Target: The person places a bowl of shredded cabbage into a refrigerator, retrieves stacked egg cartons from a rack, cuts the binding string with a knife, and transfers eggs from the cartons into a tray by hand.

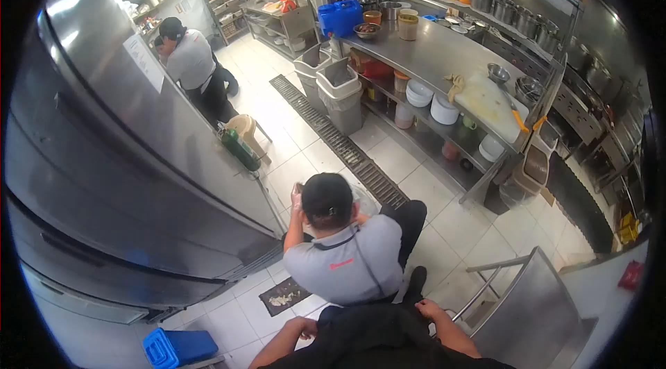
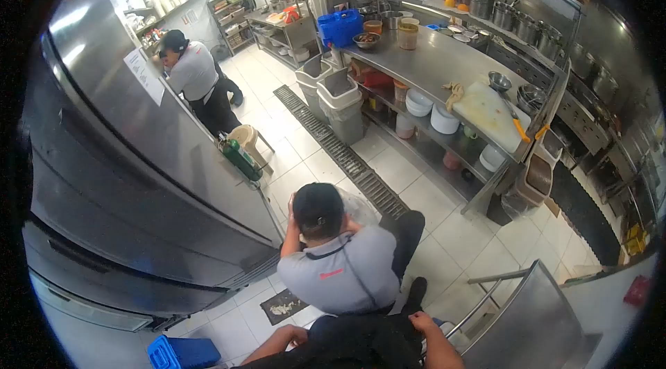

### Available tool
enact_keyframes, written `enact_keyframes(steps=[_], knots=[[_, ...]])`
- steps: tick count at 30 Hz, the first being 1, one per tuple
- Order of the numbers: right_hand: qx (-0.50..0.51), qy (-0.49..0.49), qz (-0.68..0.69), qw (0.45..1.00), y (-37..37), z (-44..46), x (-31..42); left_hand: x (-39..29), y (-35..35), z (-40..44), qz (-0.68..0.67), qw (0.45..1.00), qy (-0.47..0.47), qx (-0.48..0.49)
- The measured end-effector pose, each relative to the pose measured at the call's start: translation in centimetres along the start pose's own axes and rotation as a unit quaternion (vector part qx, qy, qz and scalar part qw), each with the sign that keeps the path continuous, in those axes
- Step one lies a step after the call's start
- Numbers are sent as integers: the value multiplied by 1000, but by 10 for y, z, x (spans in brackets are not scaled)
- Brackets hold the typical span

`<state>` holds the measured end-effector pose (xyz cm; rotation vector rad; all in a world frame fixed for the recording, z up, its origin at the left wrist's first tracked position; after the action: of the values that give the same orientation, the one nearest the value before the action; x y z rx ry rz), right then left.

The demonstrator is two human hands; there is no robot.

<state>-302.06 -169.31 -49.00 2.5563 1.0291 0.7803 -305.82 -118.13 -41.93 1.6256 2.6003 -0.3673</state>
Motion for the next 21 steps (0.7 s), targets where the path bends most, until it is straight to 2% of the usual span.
enact_keyframes(steps=[1,4,5,6,8,10,13,15,21], knots=[[-9,6,6,1000,16,23,-10,-11,-6,1,12,1000,8,-4],[20,-38,100,994,69,84,-42,-42,-29,-10,-104,994,-2,17],[36,-56,134,989,88,90,-48,-55,-45,-34,-112,992,-40,-36],[51,-75,168,982,117,94,-51,-85,-58,-85,-84,982,-101,-135],[64,-99,215,969,168,89,-57,-151,-84,-161,-34,945,-180,-272],[66,-118,240,961,209,92,-67,-175,-81,-150,-75,966,-84,-235],[95,-164,251,949,246,100,-92,-212,-85,-154,-91,977,-13,-192],[137,-215,267,929,245,119,-123,-222,-88,-138,-120,979,-22,-164],[279,-230,86,928,237,125,-119,-225,-121,-95,-257,960,-80,-79]])
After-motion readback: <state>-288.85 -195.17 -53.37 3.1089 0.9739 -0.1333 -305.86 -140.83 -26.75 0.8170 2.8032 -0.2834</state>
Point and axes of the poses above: each hand's wrist, its own z-axis towards the middle knuckle, its own y-axis out of the back of the hand, x = y × z, the point moved 1 cm from there along z, towards the middle knuckle, and after that the axes turned 5 degrees about -y, right-handed, at the moved point
